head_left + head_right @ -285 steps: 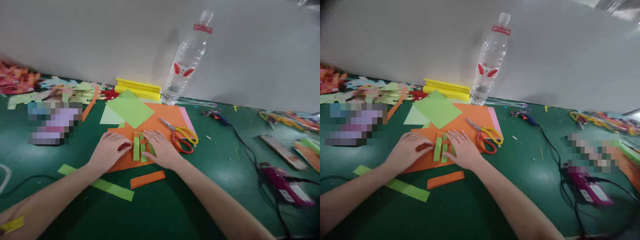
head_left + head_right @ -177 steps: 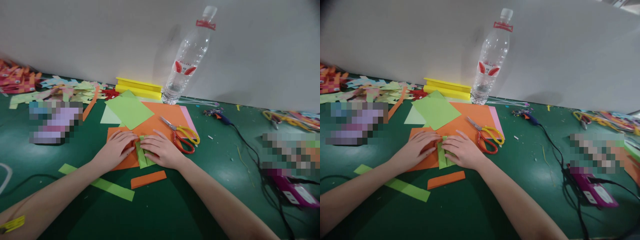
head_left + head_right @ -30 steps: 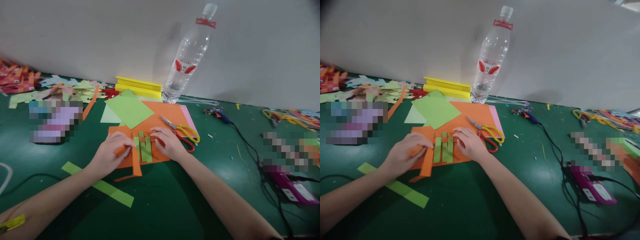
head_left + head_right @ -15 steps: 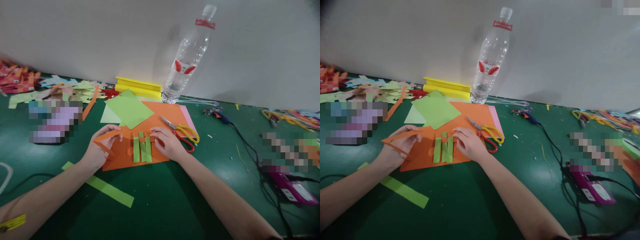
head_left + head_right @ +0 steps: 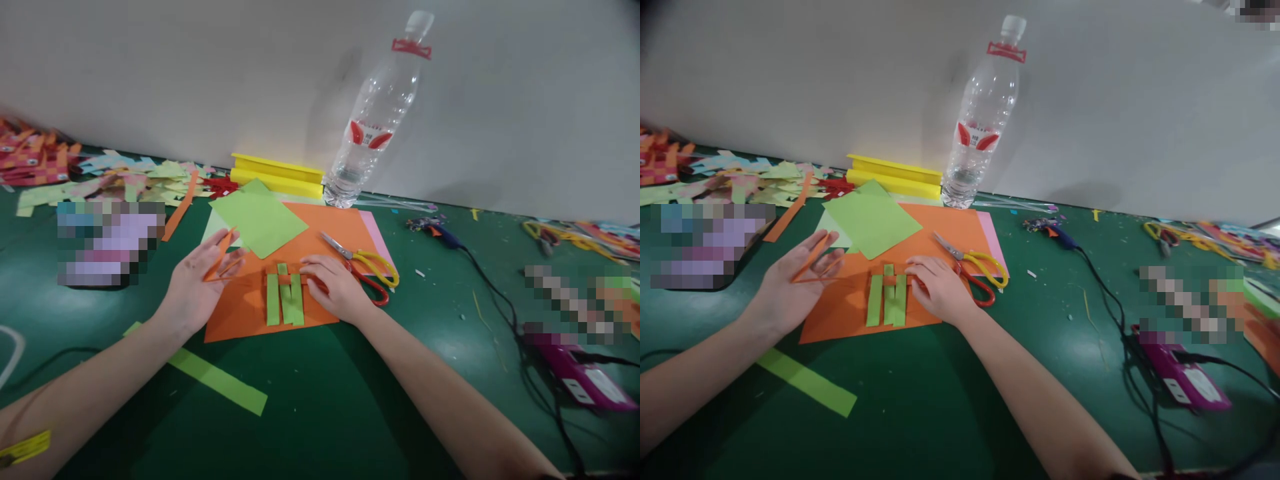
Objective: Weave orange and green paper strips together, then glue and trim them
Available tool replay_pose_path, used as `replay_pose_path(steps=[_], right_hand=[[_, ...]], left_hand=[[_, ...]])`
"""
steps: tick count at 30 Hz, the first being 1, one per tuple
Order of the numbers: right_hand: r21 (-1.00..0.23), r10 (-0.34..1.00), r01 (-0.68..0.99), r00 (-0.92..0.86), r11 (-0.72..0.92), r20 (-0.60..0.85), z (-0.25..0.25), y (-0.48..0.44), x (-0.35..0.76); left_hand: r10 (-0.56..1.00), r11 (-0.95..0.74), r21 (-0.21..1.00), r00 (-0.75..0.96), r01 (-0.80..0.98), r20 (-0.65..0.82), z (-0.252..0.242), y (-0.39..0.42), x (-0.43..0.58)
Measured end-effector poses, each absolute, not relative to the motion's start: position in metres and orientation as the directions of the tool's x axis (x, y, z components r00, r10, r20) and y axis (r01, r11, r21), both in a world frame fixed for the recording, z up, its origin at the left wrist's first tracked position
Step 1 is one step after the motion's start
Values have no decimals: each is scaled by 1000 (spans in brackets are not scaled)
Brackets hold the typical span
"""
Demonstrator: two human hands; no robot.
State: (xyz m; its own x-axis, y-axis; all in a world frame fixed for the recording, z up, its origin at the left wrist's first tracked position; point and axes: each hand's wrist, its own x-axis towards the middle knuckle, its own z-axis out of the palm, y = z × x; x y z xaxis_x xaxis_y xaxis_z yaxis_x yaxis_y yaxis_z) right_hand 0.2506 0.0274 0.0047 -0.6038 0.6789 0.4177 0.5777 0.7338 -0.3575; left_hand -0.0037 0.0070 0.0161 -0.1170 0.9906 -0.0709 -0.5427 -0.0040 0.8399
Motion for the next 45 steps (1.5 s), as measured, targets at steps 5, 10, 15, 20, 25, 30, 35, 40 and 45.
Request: replay_pose_path(steps=[5, 10, 15, 20, 25, 30, 35, 40, 45], right_hand=[[-361, 681, 578, -604, 732, 414, 5, 27, 251], [-363, 676, 571, -602, 736, 424, 5, 27, 250], [-362, 678, 574, -599, 734, 427, 5, 27, 250], [-347, 672, 577, -602, 739, 431, 4, 27, 250], [-347, 671, 576, -600, 740, 436, 4, 27, 250], [-328, 676, 598, -573, 731, 462, 5, 26, 249], [-433, 780, 654, -455, 620, 430, 8, 21, 246], [-417, 754, 646, -421, 640, 505, 13, 18, 237], [-377, 790, 709, -433, 596, 435, 16, 25, 218]], left_hand=[[987, -3, 867, -143, -498, -78, 19, 10, -6], [994, 52, 848, -56, -527, -95, 25, 5, -8], [999, 21, 870, -13, -493, -32, 30, 4, -15], [987, -163, 950, -39, -267, 158, 23, 9, -22], [971, -237, 955, 52, 180, 231, 21, 8, -22], [924, -375, 877, 194, 301, 328, 20, 8, -21], [904, -406, 857, 276, 318, 326, 15, 8, -24], [866, -465, 852, 325, 240, 381, 22, 4, -21], [872, -435, 876, 340, 209, 352, 27, 2, -18]])
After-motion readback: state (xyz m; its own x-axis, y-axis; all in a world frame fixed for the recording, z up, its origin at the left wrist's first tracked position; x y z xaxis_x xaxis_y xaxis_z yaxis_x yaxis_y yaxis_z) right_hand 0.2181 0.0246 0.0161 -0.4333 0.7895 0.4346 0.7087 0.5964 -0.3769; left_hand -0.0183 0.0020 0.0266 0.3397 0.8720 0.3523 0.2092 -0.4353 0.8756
